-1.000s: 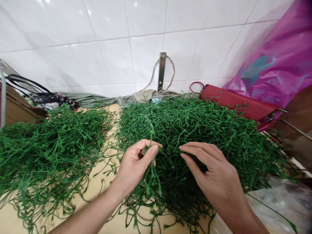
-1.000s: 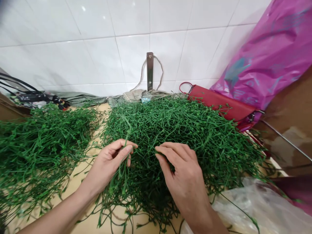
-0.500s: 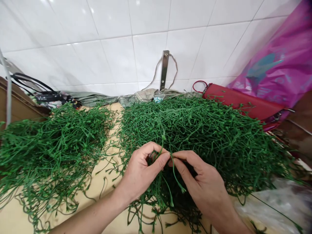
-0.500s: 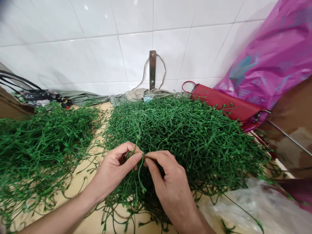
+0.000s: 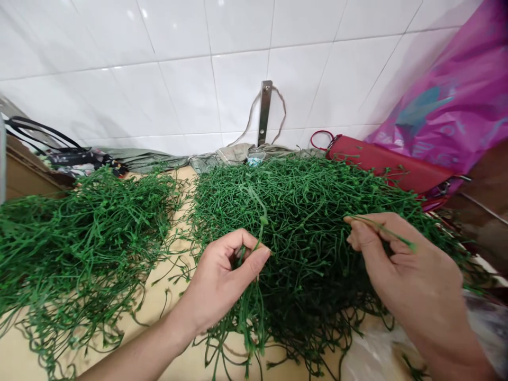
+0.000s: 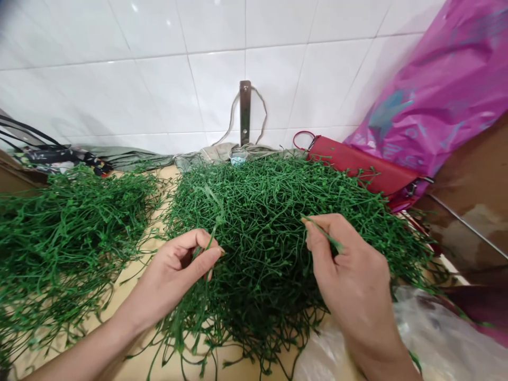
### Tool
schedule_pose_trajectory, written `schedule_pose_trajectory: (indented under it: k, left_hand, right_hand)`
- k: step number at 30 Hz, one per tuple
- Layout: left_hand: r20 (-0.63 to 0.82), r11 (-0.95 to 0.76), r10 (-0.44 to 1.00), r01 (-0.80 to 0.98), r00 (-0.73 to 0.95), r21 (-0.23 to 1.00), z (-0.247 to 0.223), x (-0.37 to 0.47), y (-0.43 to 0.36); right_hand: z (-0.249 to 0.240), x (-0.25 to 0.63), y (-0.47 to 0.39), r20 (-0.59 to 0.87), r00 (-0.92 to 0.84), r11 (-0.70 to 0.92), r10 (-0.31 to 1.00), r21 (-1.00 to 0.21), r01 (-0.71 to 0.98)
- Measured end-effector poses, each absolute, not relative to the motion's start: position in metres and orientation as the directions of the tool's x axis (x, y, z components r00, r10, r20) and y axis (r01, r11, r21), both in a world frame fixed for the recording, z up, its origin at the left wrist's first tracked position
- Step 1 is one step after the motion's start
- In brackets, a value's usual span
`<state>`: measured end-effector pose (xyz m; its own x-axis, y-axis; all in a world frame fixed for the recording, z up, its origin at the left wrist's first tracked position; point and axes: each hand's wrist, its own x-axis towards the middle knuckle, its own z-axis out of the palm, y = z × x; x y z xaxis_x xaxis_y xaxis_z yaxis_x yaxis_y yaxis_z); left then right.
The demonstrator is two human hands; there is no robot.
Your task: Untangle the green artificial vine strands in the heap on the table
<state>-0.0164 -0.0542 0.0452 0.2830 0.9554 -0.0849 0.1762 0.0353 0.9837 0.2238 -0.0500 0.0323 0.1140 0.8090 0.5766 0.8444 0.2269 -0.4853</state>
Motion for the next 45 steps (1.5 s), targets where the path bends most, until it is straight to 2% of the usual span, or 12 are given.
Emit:
schedule_pose_trajectory:
  k: [3,6,9,12,15,18,22,25,30,38,45]
  left_hand:
    - [-0.107,0.07,0.95,0.132,0.295,0.989,0.043,-0.014,-0.052]
    - [-0.107,0.098,0.95,0.043,0.293,0.994,0.04,-0.013,-0.05]
    - [-0.111,0.123,0.955,-0.029,0.276,0.992,0.038,-0.013,-0.047]
    - [-0.123,0.143,0.956,-0.057,0.268,0.988,0.034,-0.014,-0.044]
    - [-0.078,0.085,0.965,-0.018,0.252,0.996,0.029,-0.015,-0.045]
    - [-0.102,0.1,0.976,0.02,0.194,0.995,0.026,-0.014,-0.049]
    - [-0.09,0.102,0.978,-0.059,0.189,0.993,0.024,-0.01,-0.055]
    - [-0.064,0.096,0.964,-0.113,0.257,0.989,0.026,-0.007,-0.058]
    - [-0.08,0.131,0.936,-0.129,0.344,0.983,0.028,-0.006,-0.058]
    - [-0.169,0.248,0.953,-0.328,0.251,0.911,0.032,-0.003,-0.053]
    - [-0.18,0.242,0.951,-0.243,0.252,0.939,0.03,-0.003,-0.052]
  right_hand:
    - [0.027,0.214,-0.05,0.613,0.013,0.35,0.79,-0.467,0.812]
    - [0.019,0.201,-0.05,0.676,-0.109,0.465,0.729,-0.372,0.804]
    - [0.02,0.194,-0.052,0.74,-0.11,0.448,0.664,-0.275,0.851]
    - [0.024,0.188,-0.058,0.763,-0.121,0.465,0.634,-0.251,0.849]
    - [0.026,0.176,-0.064,0.73,-0.153,0.55,0.666,-0.342,0.762]
    - [0.023,0.162,-0.069,0.617,-0.161,0.561,0.77,-0.535,0.632]
    - [0.02,0.151,-0.072,0.422,-0.08,0.403,0.903,-0.768,0.498]
    - [0.022,0.148,-0.073,0.304,-0.03,0.288,0.952,-0.86,0.421]
    - [0.026,0.147,-0.073,0.238,-0.037,0.237,0.971,-0.924,0.301]
    - [0.023,0.153,-0.072,0.211,-0.024,0.211,0.977,-0.952,0.22]
    - [0.023,0.154,-0.068,0.256,0.029,0.239,0.966,-0.933,0.269]
